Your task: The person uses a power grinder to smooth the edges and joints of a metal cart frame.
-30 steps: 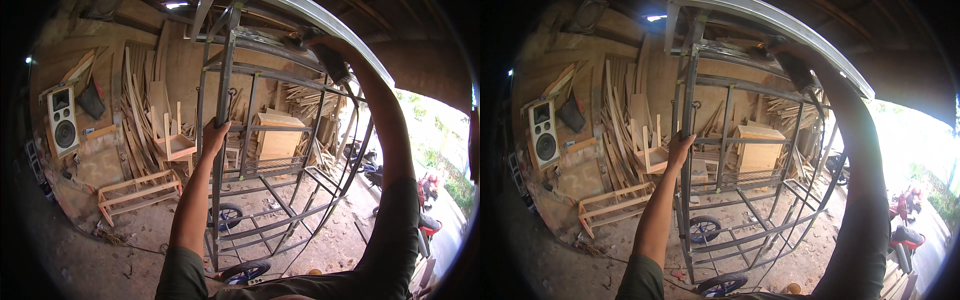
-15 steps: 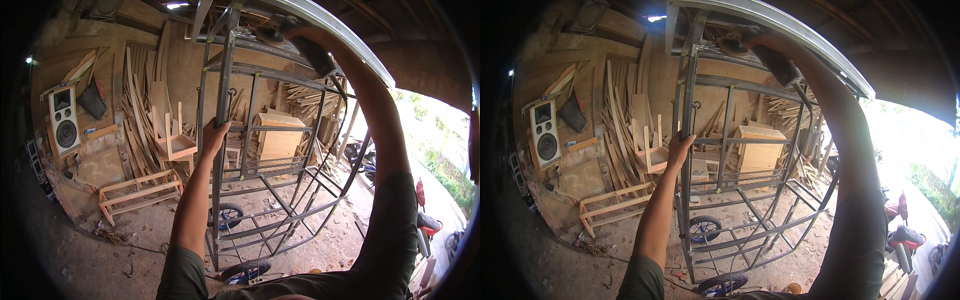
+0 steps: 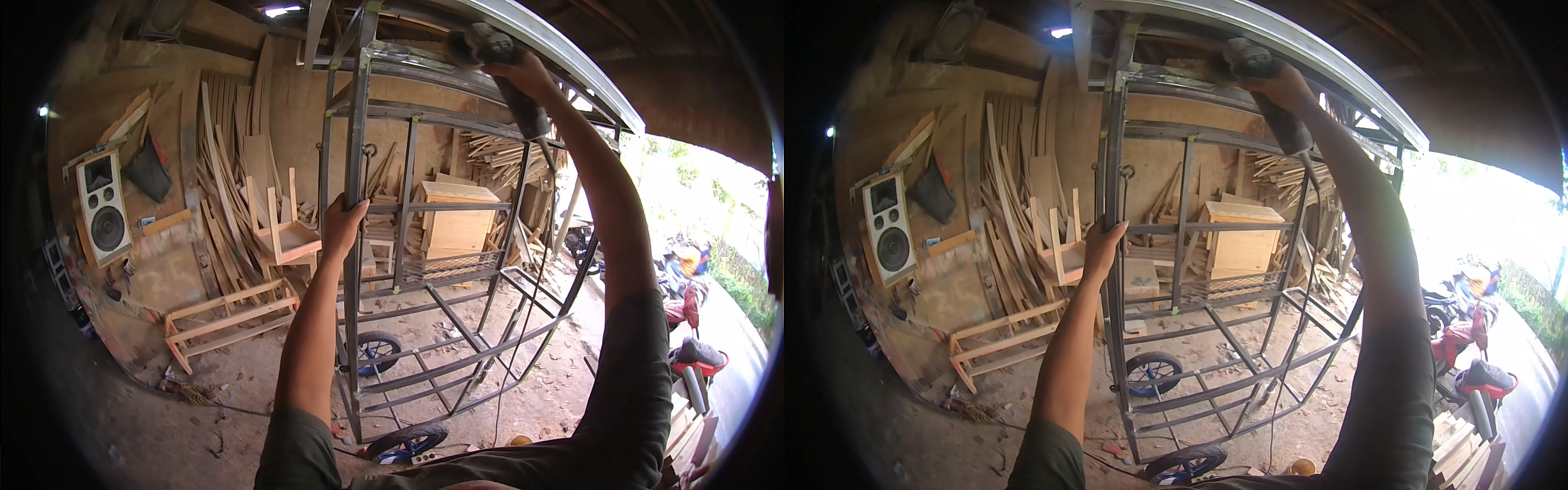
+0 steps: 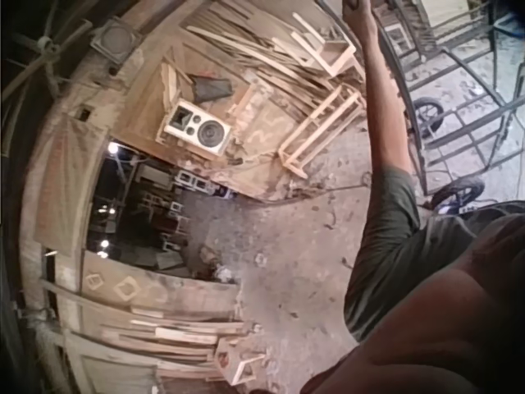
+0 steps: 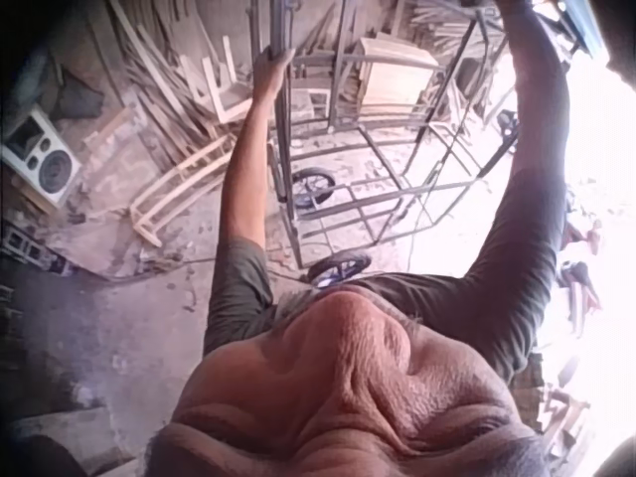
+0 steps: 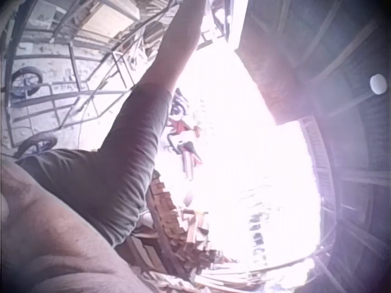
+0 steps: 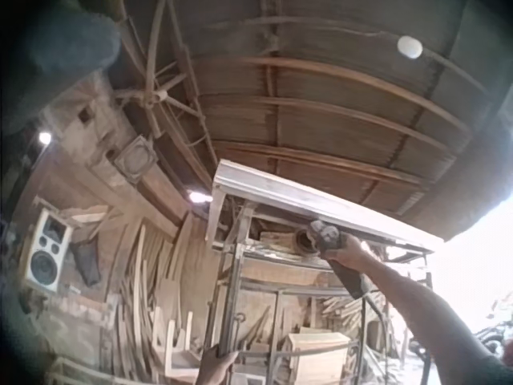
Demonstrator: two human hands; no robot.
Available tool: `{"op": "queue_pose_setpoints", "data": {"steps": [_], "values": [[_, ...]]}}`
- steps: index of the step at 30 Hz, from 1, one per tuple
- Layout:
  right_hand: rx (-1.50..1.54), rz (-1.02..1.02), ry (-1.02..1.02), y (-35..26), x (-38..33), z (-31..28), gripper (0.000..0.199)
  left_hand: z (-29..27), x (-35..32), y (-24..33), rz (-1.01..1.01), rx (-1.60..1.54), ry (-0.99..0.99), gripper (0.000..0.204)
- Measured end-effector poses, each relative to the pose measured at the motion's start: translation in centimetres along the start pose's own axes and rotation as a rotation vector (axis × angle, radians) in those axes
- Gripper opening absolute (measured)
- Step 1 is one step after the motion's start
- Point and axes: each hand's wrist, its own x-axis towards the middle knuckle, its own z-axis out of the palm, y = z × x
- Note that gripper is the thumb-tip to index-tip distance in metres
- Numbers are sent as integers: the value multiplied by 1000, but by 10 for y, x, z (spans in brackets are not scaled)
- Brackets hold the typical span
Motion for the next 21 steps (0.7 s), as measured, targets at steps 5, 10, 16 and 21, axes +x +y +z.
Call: {"op": "queue_pose_setpoints", "data": {"steps": [5, 10, 16, 21], "values": [[18, -46, 57, -24, 2, 29, 71, 2, 0, -1, 20, -1, 21, 24], [-6, -87, -19, -43, 18, 42, 69, 1, -3, 2, -40, 19, 3, 23], [-68, -120, -27, -36, 17, 34, 65, 2, -3, 3, -6, -38, 1, 24], [15, -57, 38, 27, 3, 4, 60, 6, -3, 5, 13, -17, 8, 25]]}}
